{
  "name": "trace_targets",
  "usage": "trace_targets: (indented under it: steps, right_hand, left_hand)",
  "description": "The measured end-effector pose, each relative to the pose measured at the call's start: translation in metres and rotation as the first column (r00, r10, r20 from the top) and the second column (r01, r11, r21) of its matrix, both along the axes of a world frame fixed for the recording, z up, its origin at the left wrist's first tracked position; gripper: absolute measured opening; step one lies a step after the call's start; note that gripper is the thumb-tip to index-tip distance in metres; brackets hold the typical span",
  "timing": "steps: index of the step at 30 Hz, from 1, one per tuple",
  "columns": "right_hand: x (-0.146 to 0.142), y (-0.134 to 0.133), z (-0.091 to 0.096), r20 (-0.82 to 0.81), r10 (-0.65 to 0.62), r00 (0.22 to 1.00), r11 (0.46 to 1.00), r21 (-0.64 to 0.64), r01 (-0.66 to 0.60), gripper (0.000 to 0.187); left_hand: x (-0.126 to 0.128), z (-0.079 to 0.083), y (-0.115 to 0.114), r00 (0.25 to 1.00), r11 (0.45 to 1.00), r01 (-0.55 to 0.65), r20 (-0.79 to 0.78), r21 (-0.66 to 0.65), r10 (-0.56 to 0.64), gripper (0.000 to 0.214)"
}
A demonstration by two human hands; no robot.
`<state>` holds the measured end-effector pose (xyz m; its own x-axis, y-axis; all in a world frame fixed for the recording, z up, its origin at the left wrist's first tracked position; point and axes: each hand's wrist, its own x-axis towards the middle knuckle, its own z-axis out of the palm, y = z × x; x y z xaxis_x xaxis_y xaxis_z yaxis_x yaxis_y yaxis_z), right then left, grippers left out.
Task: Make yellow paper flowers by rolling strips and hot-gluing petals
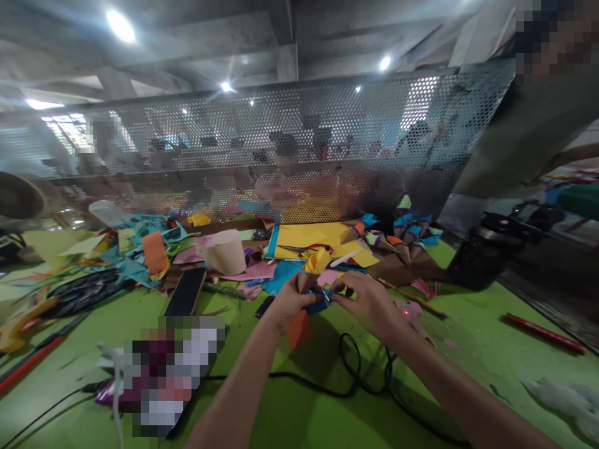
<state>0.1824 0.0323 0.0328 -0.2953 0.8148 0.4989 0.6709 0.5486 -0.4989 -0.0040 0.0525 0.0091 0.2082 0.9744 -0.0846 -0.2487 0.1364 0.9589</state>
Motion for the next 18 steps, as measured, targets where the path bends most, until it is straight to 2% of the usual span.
trace_targets:
  steps: [8, 11, 15, 18]
  right_hand:
    - [-0.001, 0.001, -0.001, -0.070, -0.034, 0.997, 0.999, -0.029, 0.032, 0.005]
    - [-0.002, 0.002, -0.001, -0.116, -0.028, 0.993, 0.997, -0.075, 0.020, 0.007]
    - [-0.003, 0.004, -0.003, -0.208, -0.010, 0.978, 0.987, -0.160, -0.024, 0.006]
    - [-0.002, 0.005, -0.003, -0.290, 0.008, 0.957, 0.971, -0.227, -0.077, 0.012]
  left_hand:
    - [0.003, 0.008, -0.006, 0.997, 0.997, 0.061, 0.049, -0.036, -0.059, 0.054]
    - [0.008, 0.009, -0.008, 0.997, 0.999, 0.053, 0.062, 0.007, -0.053, 0.061]
    - [0.011, 0.008, -0.008, 0.996, 1.000, 0.014, 0.091, -0.012, -0.013, 0.062]
    - [0.010, 0.007, -0.006, 0.994, 1.000, 0.002, 0.106, -0.022, 0.000, 0.061]
